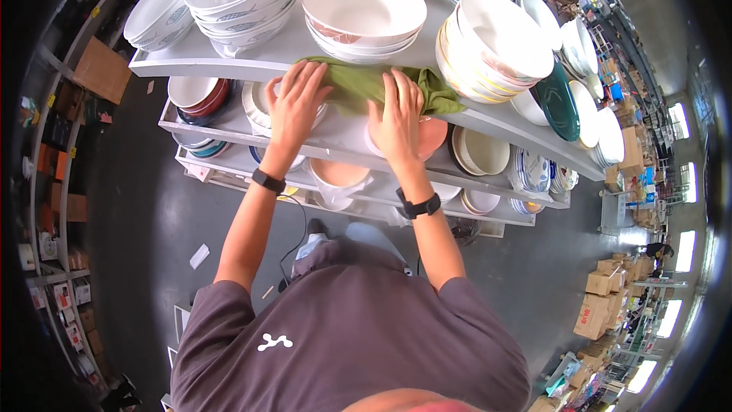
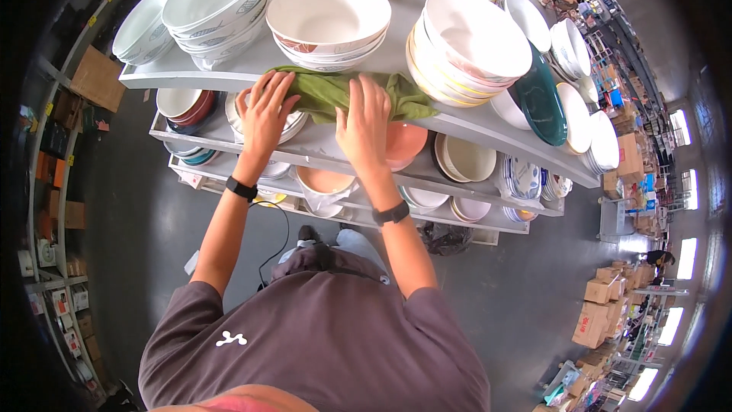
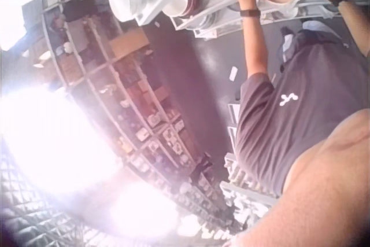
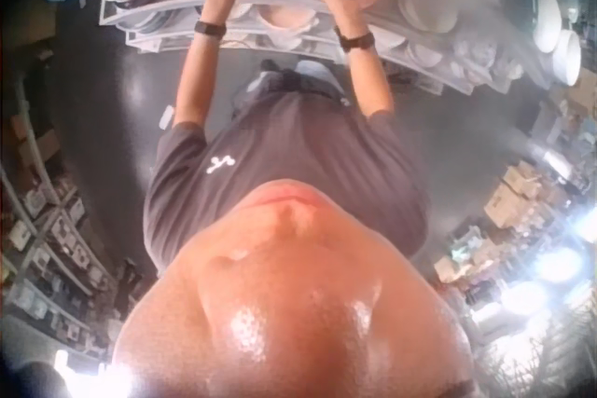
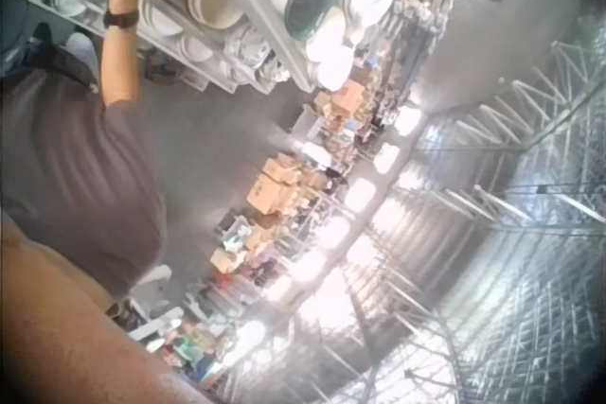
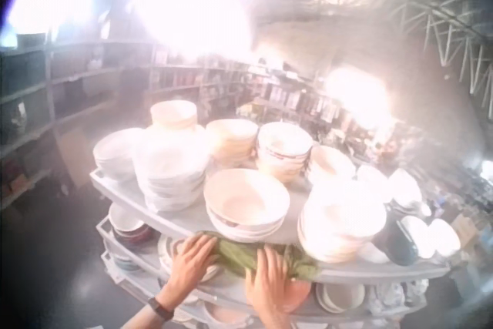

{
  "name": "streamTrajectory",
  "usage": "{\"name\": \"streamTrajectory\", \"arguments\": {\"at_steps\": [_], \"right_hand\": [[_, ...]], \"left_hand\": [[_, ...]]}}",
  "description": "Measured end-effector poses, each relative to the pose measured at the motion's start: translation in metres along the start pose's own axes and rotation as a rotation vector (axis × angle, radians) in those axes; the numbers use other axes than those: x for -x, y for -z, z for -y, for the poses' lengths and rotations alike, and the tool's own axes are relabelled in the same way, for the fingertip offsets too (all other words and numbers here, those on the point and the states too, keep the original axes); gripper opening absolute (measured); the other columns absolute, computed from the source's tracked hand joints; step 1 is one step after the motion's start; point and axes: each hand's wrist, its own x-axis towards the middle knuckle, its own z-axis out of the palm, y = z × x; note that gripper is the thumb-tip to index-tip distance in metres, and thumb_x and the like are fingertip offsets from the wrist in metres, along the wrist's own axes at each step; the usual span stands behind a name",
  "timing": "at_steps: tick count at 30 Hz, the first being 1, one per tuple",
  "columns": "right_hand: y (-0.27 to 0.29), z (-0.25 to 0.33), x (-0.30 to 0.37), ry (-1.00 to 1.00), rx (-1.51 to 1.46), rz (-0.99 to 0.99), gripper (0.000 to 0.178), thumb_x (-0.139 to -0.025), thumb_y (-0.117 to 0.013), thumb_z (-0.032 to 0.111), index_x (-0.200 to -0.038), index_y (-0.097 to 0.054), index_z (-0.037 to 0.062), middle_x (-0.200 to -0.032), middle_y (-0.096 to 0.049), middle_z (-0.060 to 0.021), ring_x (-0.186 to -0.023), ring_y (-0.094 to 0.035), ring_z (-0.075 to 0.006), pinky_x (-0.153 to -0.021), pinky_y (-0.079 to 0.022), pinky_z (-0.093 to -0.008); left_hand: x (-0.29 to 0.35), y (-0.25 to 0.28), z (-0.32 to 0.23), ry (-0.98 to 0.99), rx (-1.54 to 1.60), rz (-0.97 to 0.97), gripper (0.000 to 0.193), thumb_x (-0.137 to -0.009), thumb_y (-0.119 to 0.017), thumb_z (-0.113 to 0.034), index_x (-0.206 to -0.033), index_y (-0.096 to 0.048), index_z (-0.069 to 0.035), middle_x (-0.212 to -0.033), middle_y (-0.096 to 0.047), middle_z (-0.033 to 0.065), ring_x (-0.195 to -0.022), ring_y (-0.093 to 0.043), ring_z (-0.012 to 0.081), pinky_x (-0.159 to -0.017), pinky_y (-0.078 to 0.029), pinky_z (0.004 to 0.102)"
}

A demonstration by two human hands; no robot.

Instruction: The person wipes various ceramic bowls and plates with a green cloth while they are stacked on metal shelving.

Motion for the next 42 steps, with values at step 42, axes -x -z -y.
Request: {"name": "streamTrajectory", "arguments": {"at_steps": [42], "right_hand": [[-0.045, 0.089, 0.142, -0.275, -0.569, 0.271, 0.017, -0.085, -0.068, 0.008, -0.098, -0.066, -0.0032, -0.097, -0.068, -0.0179, -0.093, -0.063, -0.0365, -0.085, -0.048, -0.042]], "left_hand": [[0.192, 0.055, 0.065, 0.213, 0.36, 0.43, 0.019, -0.086, -0.068, -0.014, -0.105, -0.067, -0.012, -0.118, -0.067, 0.0006, -0.121, -0.057, 0.0178, -0.103, -0.029, 0.0417]]}}
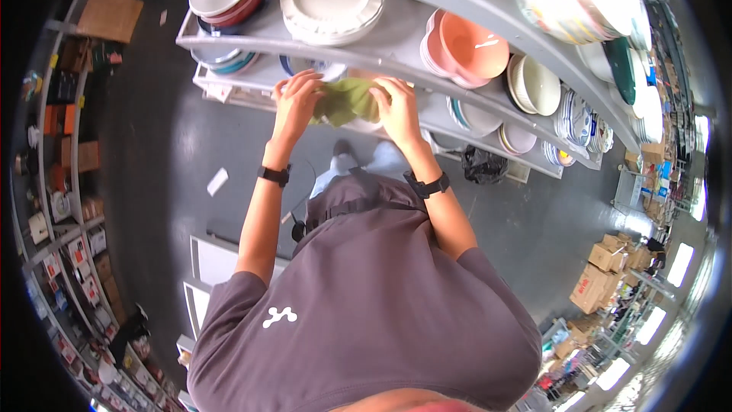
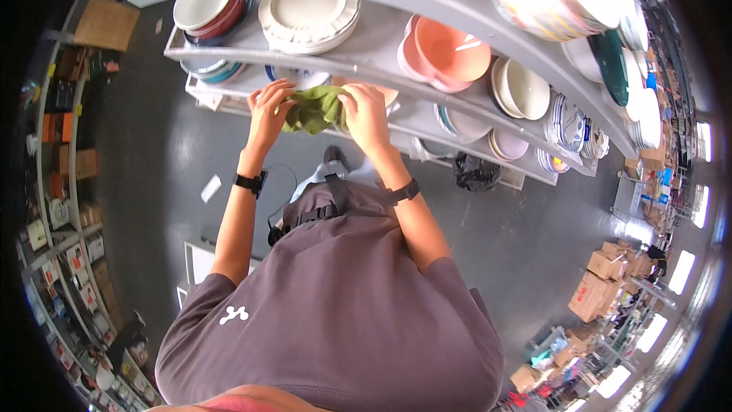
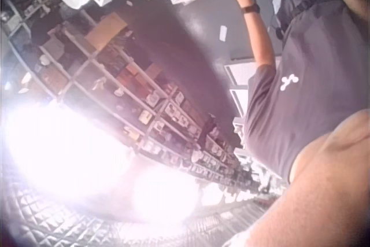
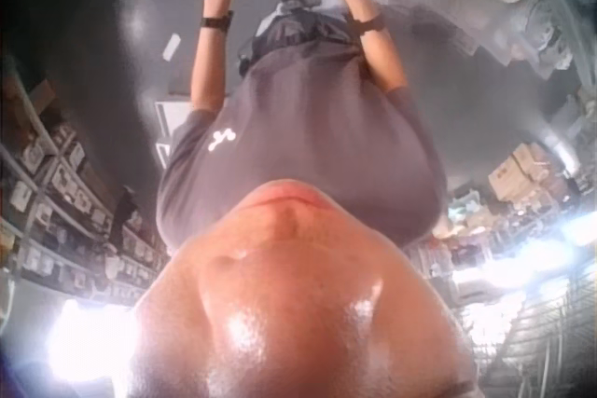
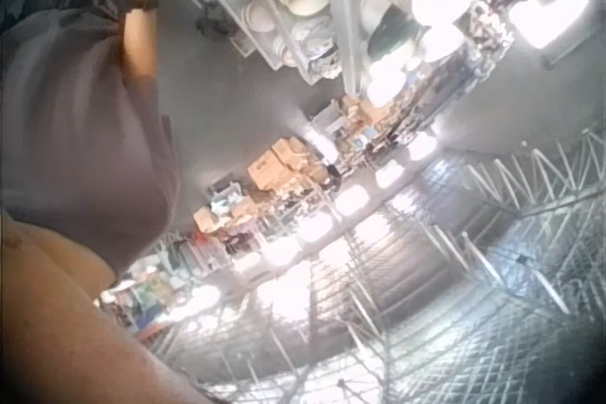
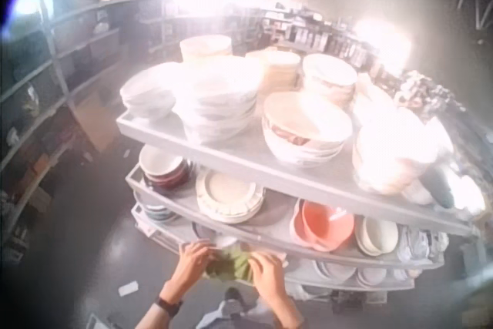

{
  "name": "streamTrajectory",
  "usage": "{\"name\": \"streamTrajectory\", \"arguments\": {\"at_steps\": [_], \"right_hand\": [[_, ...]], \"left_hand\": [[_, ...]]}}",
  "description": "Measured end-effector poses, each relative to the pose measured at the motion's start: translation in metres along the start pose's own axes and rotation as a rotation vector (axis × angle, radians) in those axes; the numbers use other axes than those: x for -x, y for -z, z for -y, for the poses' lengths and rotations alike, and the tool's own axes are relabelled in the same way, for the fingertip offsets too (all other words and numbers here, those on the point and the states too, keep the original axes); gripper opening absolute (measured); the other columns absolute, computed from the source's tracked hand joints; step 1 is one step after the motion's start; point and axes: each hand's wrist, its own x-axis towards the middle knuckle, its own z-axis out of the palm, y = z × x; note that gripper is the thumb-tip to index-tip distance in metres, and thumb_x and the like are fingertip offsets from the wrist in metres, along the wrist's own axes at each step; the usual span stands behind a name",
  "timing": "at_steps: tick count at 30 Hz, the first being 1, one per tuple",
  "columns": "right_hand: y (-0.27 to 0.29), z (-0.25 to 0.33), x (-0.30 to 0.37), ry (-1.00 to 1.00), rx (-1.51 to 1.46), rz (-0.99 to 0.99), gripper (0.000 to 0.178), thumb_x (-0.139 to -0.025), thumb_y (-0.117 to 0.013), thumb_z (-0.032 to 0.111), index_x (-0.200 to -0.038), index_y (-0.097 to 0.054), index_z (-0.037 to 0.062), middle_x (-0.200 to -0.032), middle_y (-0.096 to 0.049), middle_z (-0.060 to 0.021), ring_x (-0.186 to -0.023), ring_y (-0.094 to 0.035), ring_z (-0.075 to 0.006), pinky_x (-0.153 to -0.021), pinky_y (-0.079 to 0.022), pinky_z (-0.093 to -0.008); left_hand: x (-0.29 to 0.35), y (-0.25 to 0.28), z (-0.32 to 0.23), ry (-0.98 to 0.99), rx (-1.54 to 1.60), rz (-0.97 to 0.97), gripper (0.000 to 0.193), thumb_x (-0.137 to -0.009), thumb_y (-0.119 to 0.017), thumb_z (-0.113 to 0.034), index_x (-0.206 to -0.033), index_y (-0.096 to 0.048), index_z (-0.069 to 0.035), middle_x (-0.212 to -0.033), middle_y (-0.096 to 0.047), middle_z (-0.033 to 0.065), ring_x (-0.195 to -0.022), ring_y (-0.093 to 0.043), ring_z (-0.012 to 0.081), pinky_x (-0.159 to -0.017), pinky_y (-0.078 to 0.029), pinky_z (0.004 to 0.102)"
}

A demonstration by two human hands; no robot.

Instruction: The person wipes various ceramic bowls and plates with a green cloth while they are stacked on metal shelving.

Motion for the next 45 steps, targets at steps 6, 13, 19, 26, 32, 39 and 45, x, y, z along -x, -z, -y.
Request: {"name": "streamTrajectory", "arguments": {"at_steps": [6, 13, 19, 26, 32, 39, 45], "right_hand": [[0.026, 0.006, 0.062, -0.622, -0.601, 0.235, 0.024, -0.097, -0.063, 0.016, -0.113, -0.063, -0.0023, -0.096, -0.066, -0.0007, -0.089, -0.057, -0.0058, -0.078, -0.047, -0.0239], [0.099, 0.047, 0.077, -0.859, -0.803, 0.266, 0.023, -0.099, -0.057, 0.013, -0.12, -0.064, 0.0046, -0.116, -0.067, -0.0056, -0.103, -0.06, -0.0102, -0.09, -0.047, -0.0266], [0.115, 0.031, 0.112, -0.606, -0.415, 0.34, 0.033, -0.099, -0.056, 0.019, -0.128, -0.061, 0.0039, -0.118, -0.067, -0.0076, -0.104, -0.06, -0.0151, -0.094, -0.046, -0.0296], [0.125, 0.037, 0.155, -0.553, -0.193, 0.067, 0.038, -0.086, -0.075, 0.022, -0.114, -0.059, 0.0019, -0.11, -0.066, -0.0168, -0.098, -0.065, -0.0256, -0.088, -0.05, -0.0361], [0.163, 0.033, 0.192, -0.561, -0.541, 0.018, 0.014, -0.099, -0.058, 0.016, -0.101, -0.058, 0.002, -0.093, -0.061, -0.0022, -0.088, -0.054, -0.0103, -0.085, -0.045, -0.0275], [0.143, 0.037, 0.244, -0.725, -0.813, 0.087, 0.026, -0.096, -0.066, 0.022, -0.114, -0.061, 0.0043, -0.103, -0.062, -0.0011, -0.092, -0.058, -0.0092, -0.083, -0.048, -0.0281], [0.113, 0.06, 0.265, -0.593, -0.54, 0.09, 0.031, -0.088, -0.072, 0.012, -0.115, -0.065, 0.0003, -0.116, -0.067, -0.0166, -0.102, -0.067, -0.0277, -0.089, -0.051, -0.0346]], "left_hand": [[0.032, -0.006, 0.0, 0.245, 0.416, 0.394, 0.02, -0.093, -0.063, -0.015, -0.109, -0.061, -0.002, -0.096, -0.068, 0.0159, -0.091, -0.064, 0.0352, -0.08, -0.05, 0.0397], [0.008, -0.003, -0.044, 0.614, 1.028, 0.571, 0.022, -0.098, -0.063, -0.021, -0.099, -0.066, 0.0, -0.087, -0.071, 0.0038, -0.075, -0.061, 0.0069, -0.069, -0.048, 0.0226], [-0.019, -0.035, -0.094, 0.946, 1.227, 0.664, 0.022, -0.096, -0.065, -0.02, -0.1, -0.066, 0.002, -0.088, -0.07, 0.008, -0.071, -0.067, 0.0135, -0.064, -0.056, 0.0266], [-0.01, -0.058, -0.156, 0.863, 1.279, 0.793, 0.029, -0.096, -0.061, -0.021, -0.11, -0.064, 0.004, -0.099, -0.069, 0.0114, -0.088, -0.067, 0.018, -0.079, -0.054, 0.0288], [0.019, -0.07, -0.173, 0.863, 1.379, 0.677, 0.034, -0.097, -0.051, -0.022, -0.112, -0.062, 0.006, -0.103, -0.07, 0.0144, -0.095, -0.067, 0.0243, -0.088, -0.053, 0.0354], [0.071, -0.029, -0.233, 1.111, 1.572, 0.468, 0.025, -0.097, -0.056, -0.015, -0.113, -0.066, 0.001, -0.105, -0.071, 0.0102, -0.087, -0.069, 0.0184, -0.078, -0.057, 0.0293], [0.132, -0.008, -0.234, 0.769, 1.249, 0.536, 0.035, -0.097, -0.055, -0.008, -0.129, -0.056, 0.006, -0.114, -0.066, 0.0152, -0.096, -0.069, 0.0189, -0.083, -0.058, 0.0276]]}}
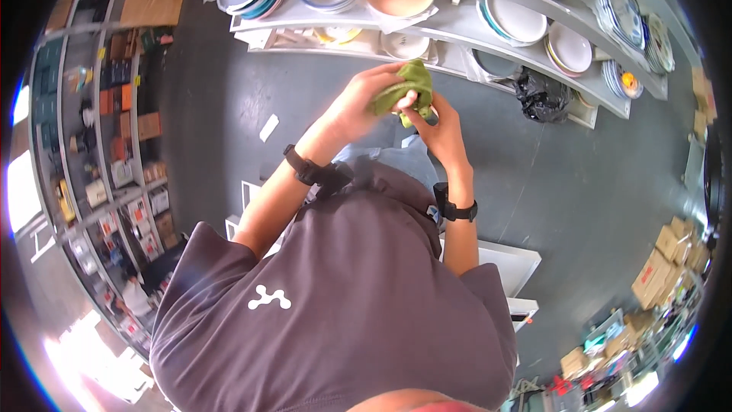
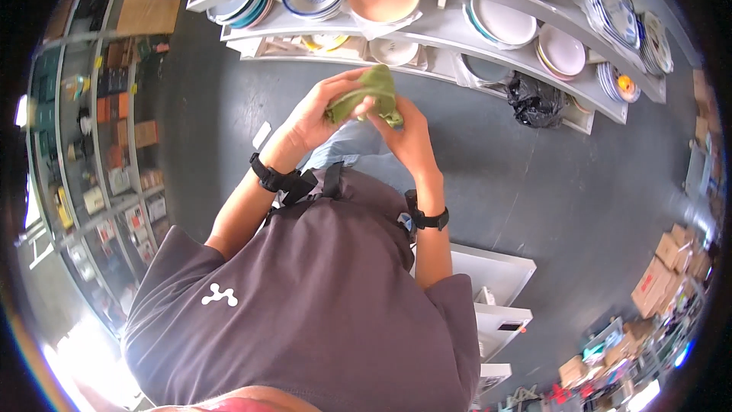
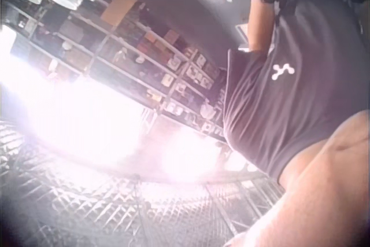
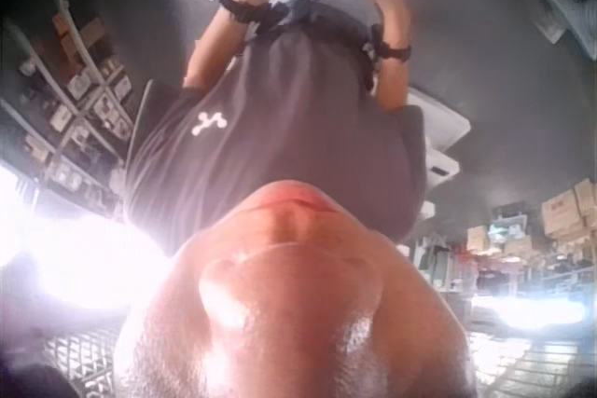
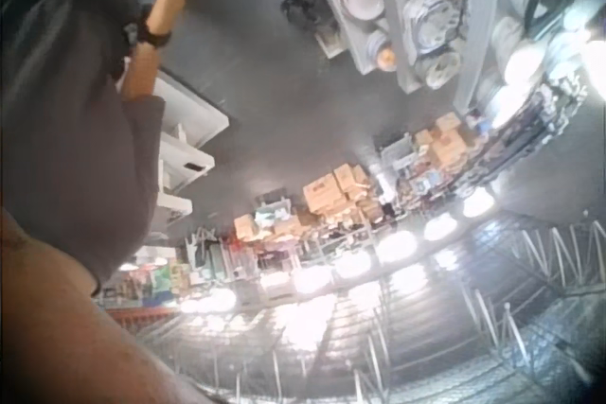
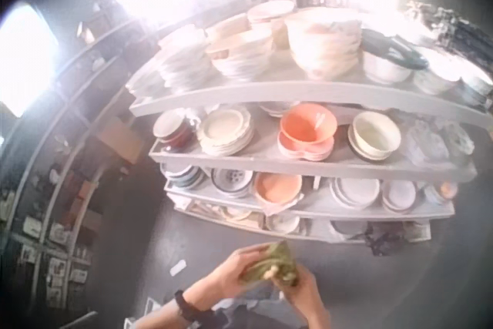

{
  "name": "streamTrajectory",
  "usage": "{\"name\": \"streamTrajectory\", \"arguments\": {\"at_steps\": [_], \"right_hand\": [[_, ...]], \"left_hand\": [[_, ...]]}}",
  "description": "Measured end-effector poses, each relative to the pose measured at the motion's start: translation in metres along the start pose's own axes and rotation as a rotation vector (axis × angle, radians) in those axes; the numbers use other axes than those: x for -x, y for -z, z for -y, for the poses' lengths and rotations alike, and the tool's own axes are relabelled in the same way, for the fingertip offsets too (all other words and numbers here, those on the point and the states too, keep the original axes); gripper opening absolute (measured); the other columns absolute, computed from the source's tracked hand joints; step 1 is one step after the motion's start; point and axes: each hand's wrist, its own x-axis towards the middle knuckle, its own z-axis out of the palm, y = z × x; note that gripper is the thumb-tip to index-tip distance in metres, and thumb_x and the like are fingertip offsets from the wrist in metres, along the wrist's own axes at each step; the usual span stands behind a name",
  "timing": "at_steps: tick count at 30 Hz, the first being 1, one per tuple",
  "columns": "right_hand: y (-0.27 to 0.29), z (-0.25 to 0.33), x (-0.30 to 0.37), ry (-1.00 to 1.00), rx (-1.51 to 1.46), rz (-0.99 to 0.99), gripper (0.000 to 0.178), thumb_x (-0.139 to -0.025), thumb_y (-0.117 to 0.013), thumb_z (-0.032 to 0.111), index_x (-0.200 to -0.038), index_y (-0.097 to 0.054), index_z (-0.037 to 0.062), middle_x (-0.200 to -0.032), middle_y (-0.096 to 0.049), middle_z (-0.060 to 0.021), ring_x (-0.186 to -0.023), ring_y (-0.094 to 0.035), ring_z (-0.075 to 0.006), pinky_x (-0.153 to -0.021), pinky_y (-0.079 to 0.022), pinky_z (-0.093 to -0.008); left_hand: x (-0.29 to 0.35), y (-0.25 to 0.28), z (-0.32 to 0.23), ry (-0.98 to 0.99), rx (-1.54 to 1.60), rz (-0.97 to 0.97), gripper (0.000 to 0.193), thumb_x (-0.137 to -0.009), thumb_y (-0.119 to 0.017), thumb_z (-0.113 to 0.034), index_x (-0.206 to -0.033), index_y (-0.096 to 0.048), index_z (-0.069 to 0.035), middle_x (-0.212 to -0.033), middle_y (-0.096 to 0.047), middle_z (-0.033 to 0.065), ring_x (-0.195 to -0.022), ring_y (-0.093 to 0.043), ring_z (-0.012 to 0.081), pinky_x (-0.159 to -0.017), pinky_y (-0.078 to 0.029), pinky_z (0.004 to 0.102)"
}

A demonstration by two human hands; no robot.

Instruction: The person wipes various ceramic bowls and plates with a green cloth while they are stacked on metal shelving.

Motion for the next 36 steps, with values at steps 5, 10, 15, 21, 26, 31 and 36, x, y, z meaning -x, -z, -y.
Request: {"name": "streamTrajectory", "arguments": {"at_steps": [5, 10, 15, 21, 26, 31, 36], "right_hand": [[0.003, -0.027, 0.014, 0.281, 0.171, -0.203, 0.03, -0.086, -0.069, 0.004, -0.115, -0.065, -0.0004, -0.104, -0.071, -0.0137, -0.1, -0.068, -0.0269, -0.089, -0.051, -0.0341], [0.018, 0.011, 0.03, -0.125, -0.038, -0.131, 0.023, -0.096, -0.064, 0.015, -0.108, -0.067, -0.004, -0.091, -0.065, -0.0005, -0.082, -0.054, -0.0054, -0.073, -0.044, -0.022], [-0.005, 0.026, 0.032, -0.051, -0.569, -0.261, 0.029, -0.099, -0.059, 0.019, -0.12, -0.06, -0.0019, -0.108, -0.062, -0.008, -0.099, -0.061, -0.0156, -0.086, -0.048, -0.0291], [-0.056, 0.047, 0.027, -0.239, -0.838, -0.304, 0.028, -0.098, -0.059, 0.024, -0.111, -0.062, -0.0002, -0.109, -0.063, -0.0091, -0.105, -0.06, -0.019, -0.09, -0.048, -0.0336], [-0.074, 0.044, 0.03, -0.217, -0.625, -0.078, 0.028, -0.097, -0.057, 0.019, -0.116, -0.062, -0.0017, -0.118, -0.063, -0.0117, -0.113, -0.059, -0.0218, -0.097, -0.047, -0.0371], [-0.081, 0.05, 0.019, -0.228, -0.428, 0.054, 0.041, -0.102, -0.054, 0.031, -0.12, -0.062, -0.0052, -0.116, -0.067, -0.0115, -0.104, -0.065, -0.019, -0.092, -0.049, -0.0333], [-0.099, 0.057, 0.0, -0.142, -0.209, 0.094, 0.04, -0.099, -0.063, 0.028, -0.118, -0.065, -0.0071, -0.11, -0.069, -0.0089, -0.099, -0.064, -0.015, -0.089, -0.049, -0.0293]], "left_hand": [[0.032, -0.014, -0.001, 0.129, 0.114, 0.039, 0.036, -0.096, -0.056, -0.008, -0.13, -0.056, 0.005, -0.114, -0.066, 0.0141, -0.095, -0.068, 0.0179, -0.084, -0.058, 0.0261], [0.025, 0.0, 0.006, -0.142, 0.259, -0.107, 0.043, -0.095, -0.062, -0.018, -0.134, -0.049, -0.003, -0.119, -0.065, 0.0108, -0.104, -0.067, 0.0233, -0.096, -0.051, 0.0342], [0.022, 0.025, 0.003, -0.304, -0.002, -0.253, 0.046, -0.095, -0.065, -0.032, -0.129, -0.053, -0.003, -0.121, -0.064, 0.0085, -0.11, -0.06, 0.0187, -0.096, -0.047, 0.0342], [0.05, 0.075, 0.023, 0.017, -0.235, 0.18, 0.047, -0.096, -0.061, -0.048, -0.115, -0.067, -0.006, -0.095, -0.063, 0.0008, -0.095, -0.056, 0.011, -0.089, -0.044, 0.0274], [0.069, 0.102, 0.035, -0.244, -0.219, 0.023, 0.028, -0.1, -0.062, -0.028, -0.083, -0.059, -0.006, -0.073, -0.048, -0.0087, -0.071, -0.041, 0.0023, -0.063, -0.036, 0.021], [0.084, 0.13, 0.026, -0.432, -0.268, -0.276, 0.027, -0.102, -0.06, -0.027, -0.087, -0.061, -0.003, -0.076, -0.049, -0.0079, -0.073, -0.042, 0.0018, -0.064, -0.037, 0.0202], [0.089, 0.137, 0.027, -0.511, -0.211, -0.485, 0.02, -0.1, -0.062, -0.019, -0.09, -0.062, -0.001, -0.078, -0.056, -0.0037, -0.075, -0.051, 0.0061, -0.069, -0.041, 0.0211]]}}
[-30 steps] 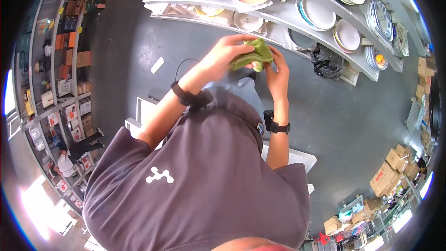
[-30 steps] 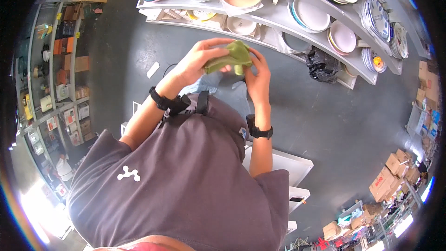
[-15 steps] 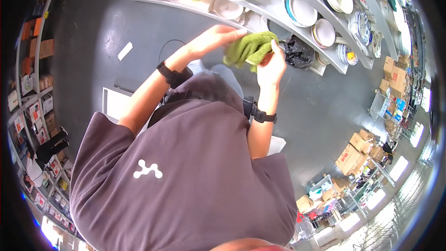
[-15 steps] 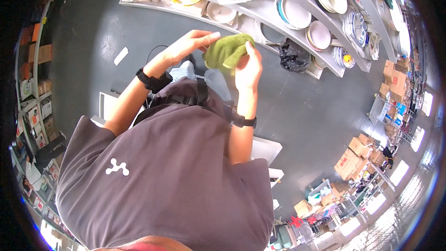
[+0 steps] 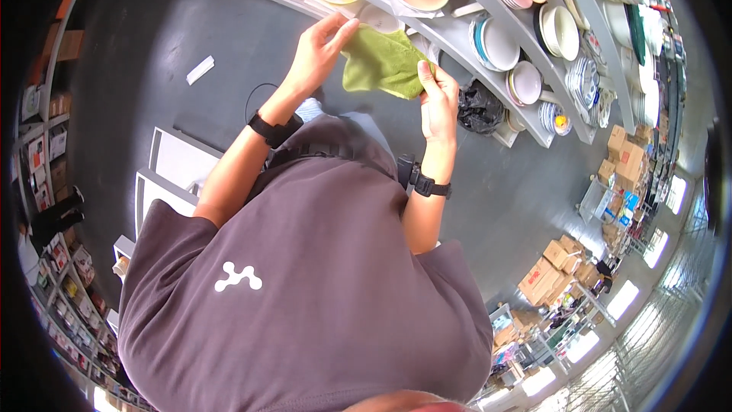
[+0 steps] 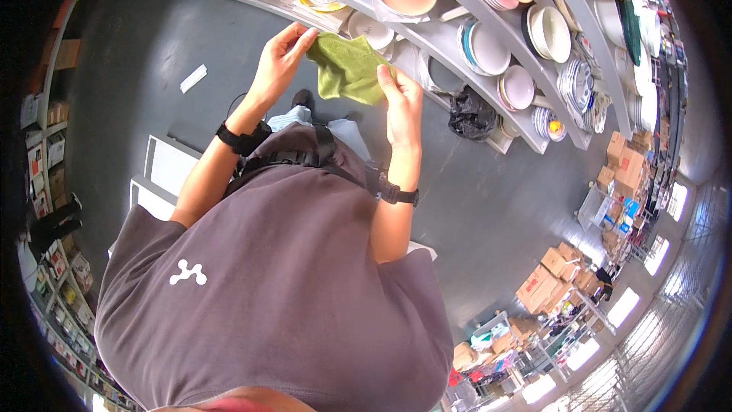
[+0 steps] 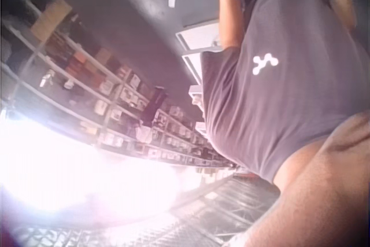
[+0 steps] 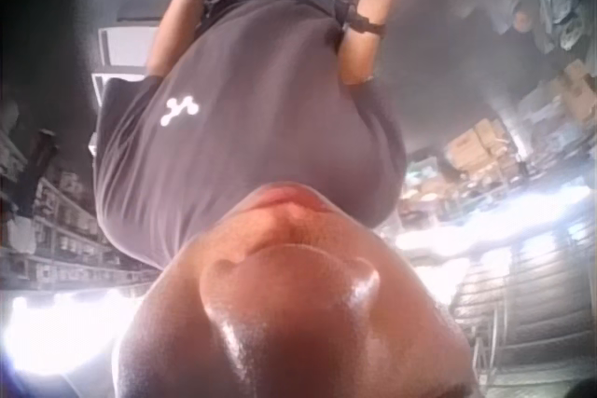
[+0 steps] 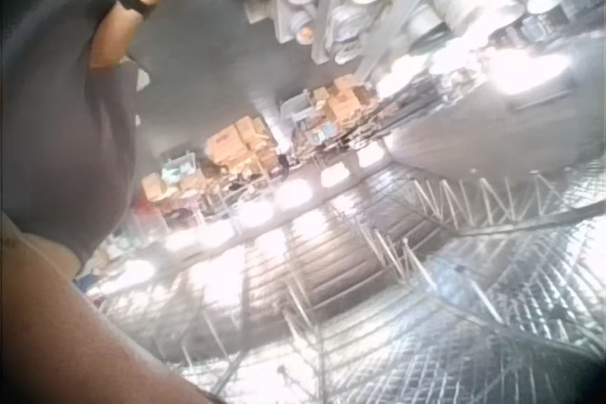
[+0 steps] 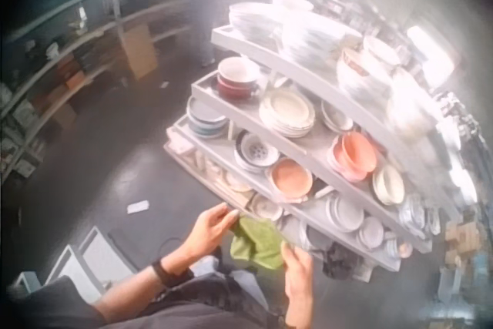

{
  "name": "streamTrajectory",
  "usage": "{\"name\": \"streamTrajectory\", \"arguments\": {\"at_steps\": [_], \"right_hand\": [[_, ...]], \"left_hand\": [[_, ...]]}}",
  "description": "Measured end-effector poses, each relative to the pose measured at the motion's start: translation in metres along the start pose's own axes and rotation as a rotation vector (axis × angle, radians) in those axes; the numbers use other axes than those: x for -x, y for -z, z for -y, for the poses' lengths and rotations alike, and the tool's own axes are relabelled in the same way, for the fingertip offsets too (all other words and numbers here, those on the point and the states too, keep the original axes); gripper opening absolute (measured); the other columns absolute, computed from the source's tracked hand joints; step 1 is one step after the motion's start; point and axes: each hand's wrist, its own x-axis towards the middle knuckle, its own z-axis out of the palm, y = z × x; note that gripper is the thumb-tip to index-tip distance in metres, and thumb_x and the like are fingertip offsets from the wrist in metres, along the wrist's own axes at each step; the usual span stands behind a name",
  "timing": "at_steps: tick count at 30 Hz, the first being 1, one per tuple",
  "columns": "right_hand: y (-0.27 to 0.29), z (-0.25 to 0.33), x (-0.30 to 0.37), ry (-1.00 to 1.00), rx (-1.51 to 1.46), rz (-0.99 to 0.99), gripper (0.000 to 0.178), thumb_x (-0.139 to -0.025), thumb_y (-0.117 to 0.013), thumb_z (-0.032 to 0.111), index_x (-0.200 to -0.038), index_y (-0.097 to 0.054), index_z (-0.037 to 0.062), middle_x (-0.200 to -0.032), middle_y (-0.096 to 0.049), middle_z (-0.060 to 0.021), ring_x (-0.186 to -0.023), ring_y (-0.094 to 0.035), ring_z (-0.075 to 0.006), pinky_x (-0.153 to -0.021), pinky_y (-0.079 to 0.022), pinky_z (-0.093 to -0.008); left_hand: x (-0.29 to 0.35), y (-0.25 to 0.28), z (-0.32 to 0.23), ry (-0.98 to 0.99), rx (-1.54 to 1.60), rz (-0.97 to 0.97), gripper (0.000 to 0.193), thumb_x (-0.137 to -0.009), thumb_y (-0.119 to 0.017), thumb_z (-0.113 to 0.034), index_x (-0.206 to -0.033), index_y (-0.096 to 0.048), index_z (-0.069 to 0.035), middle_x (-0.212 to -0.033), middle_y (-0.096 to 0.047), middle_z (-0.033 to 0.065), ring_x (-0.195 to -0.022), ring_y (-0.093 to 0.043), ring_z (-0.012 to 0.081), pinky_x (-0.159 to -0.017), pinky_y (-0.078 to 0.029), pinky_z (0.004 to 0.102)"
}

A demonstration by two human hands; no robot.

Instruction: The person wipes various ceramic bowls and plates with a green cloth while they are stacked on metal shelving.

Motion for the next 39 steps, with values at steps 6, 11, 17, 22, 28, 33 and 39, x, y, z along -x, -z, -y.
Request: {"name": "streamTrajectory", "arguments": {"at_steps": [6, 11, 17, 22, 28, 33, 39], "right_hand": [[-0.032, 0.006, -0.014, -0.013, -0.144, -0.009, 0.035, -0.1, -0.061, 0.027, -0.113, -0.066, -0.0049, -0.105, -0.068, -0.0065, -0.091, -0.063, -0.0125, -0.083, -0.05, -0.0267], [-0.042, 0.012, -0.02, -0.067, -0.347, 0.063, 0.034, -0.102, -0.058, 0.024, -0.118, -0.062, -0.0053, -0.113, -0.067, -0.0117, -0.101, -0.066, -0.0202, -0.088, -0.054, -0.0328], [-0.036, 0.007, -0.02, -0.05, -0.481, 0.104, 0.039, -0.101, -0.05, 0.018, -0.131, -0.051, -0.0072, -0.126, -0.06, -0.0169, -0.115, -0.06, -0.0252, -0.099, -0.047, -0.0374], [-0.022, 0.017, -0.011, 0.078, -0.473, 0.33, 0.051, -0.095, -0.054, 0.015, -0.14, -0.041, -0.0077, -0.13, -0.058, -0.0173, -0.121, -0.055, -0.0248, -0.106, -0.041, -0.0373], [-0.023, 0.007, -0.012, 0.12, 0.077, 0.075, 0.047, -0.08, -0.075, -0.003, -0.125, -0.061, -0.0018, -0.105, -0.071, -0.0066, -0.091, -0.066, -0.0127, -0.085, -0.052, -0.0258], [0.011, 0.003, -0.011, 0.18, 0.016, -0.11, 0.026, -0.092, -0.064, 0.001, -0.117, -0.062, -0.0016, -0.103, -0.063, -0.0031, -0.092, -0.061, -0.0107, -0.081, -0.05, -0.0247], [0.071, 0.0, -0.006, 0.212, -0.292, -0.23, 0.029, -0.093, -0.057, -0.004, -0.122, -0.056, -0.0029, -0.105, -0.058, -0.0056, -0.098, -0.057, -0.013, -0.091, -0.046, -0.0286]], "left_hand": [[0.011, 0.003, -0.027, -0.587, -0.538, -0.191, 0.022, -0.081, -0.079, -0.015, -0.084, -0.06, -0.005, -0.082, -0.062, 0.0093, -0.078, -0.06, 0.027, -0.074, -0.049, 0.0349], [0.018, -0.016, -0.026, -0.649, -0.634, 0.132, 0.034, -0.072, -0.084, -0.021, -0.092, -0.062, -0.005, -0.097, -0.059, 0.0081, -0.089, -0.059, 0.0289, -0.078, -0.049, 0.0384], [0.009, -0.022, -0.006, -0.625, -0.628, 0.208, 0.027, -0.08, -0.074, -0.005, -0.104, -0.061, -0.004, -0.1, -0.059, 0.0079, -0.091, -0.061, 0.0245, -0.081, -0.05, 0.0357], [0.002, -0.015, -0.008, 0.021, 0.174, 0.351, 0.017, -0.1, -0.058, -0.008, -0.115, -0.053, -0.003, -0.098, -0.065, 0.0033, -0.092, -0.059, 0.0099, -0.084, -0.047, 0.0256], [-0.009, 0.0, -0.021, 0.072, 0.307, 0.284, 0.012, -0.104, -0.051, -0.012, -0.114, -0.05, -0.006, -0.102, -0.062, 0.002, -0.095, -0.056, 0.007, -0.086, -0.044, 0.023], [-0.018, 0.035, -0.01, -0.009, 0.263, 0.073, 0.016, -0.105, -0.05, -0.02, -0.113, -0.05, -0.006, -0.103, -0.06, 0.0025, -0.096, -0.053, 0.0074, -0.089, -0.044, 0.0251], [-0.021, 0.072, -0.029, 0.104, 0.406, -0.149, 0.021, -0.106, -0.047, -0.02, -0.116, -0.056, -0.004, -0.108, -0.066, 0.0058, -0.097, -0.065, 0.0142, -0.087, -0.052, 0.031]]}}
